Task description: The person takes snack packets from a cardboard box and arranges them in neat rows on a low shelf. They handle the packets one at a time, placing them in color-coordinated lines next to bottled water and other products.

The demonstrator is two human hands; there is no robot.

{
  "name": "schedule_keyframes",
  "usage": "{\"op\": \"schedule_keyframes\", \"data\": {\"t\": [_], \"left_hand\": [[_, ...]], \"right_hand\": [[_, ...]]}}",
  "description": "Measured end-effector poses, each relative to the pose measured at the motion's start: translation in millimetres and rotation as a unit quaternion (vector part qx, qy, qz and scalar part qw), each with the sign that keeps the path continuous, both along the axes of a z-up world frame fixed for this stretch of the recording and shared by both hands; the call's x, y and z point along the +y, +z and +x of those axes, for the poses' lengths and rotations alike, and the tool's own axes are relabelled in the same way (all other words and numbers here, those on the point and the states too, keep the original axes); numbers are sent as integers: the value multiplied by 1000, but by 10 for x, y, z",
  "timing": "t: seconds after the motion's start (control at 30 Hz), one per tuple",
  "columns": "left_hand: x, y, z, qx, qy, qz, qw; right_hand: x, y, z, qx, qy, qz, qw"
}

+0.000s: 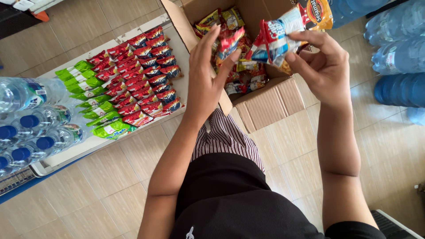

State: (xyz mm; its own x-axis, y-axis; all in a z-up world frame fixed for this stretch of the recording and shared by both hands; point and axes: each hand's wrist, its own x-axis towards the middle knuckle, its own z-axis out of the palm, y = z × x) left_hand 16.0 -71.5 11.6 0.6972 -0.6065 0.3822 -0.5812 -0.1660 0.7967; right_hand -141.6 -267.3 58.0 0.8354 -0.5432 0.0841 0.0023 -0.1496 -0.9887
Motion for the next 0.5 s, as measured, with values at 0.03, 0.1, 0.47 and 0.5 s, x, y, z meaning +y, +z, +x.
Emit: {"op": "schedule_keyframes", "data": {"t": [0.03,0.1,0.47,0.5], "left_hand": [[15,10,-29,62,-44,-22,997],[45,41,-85,183,-130,-67,972],[262,-3,-106,404,-99,-196,888],[315,-23,-87,387,-87,-202,895]], "right_hand": [[26,23,-1,-16,28,-2,999],[71,63,9,-50,84,-7,995],[74,-27,372,-43,259,-33,964],[25,-123,410,-53,249,48,966]]}}
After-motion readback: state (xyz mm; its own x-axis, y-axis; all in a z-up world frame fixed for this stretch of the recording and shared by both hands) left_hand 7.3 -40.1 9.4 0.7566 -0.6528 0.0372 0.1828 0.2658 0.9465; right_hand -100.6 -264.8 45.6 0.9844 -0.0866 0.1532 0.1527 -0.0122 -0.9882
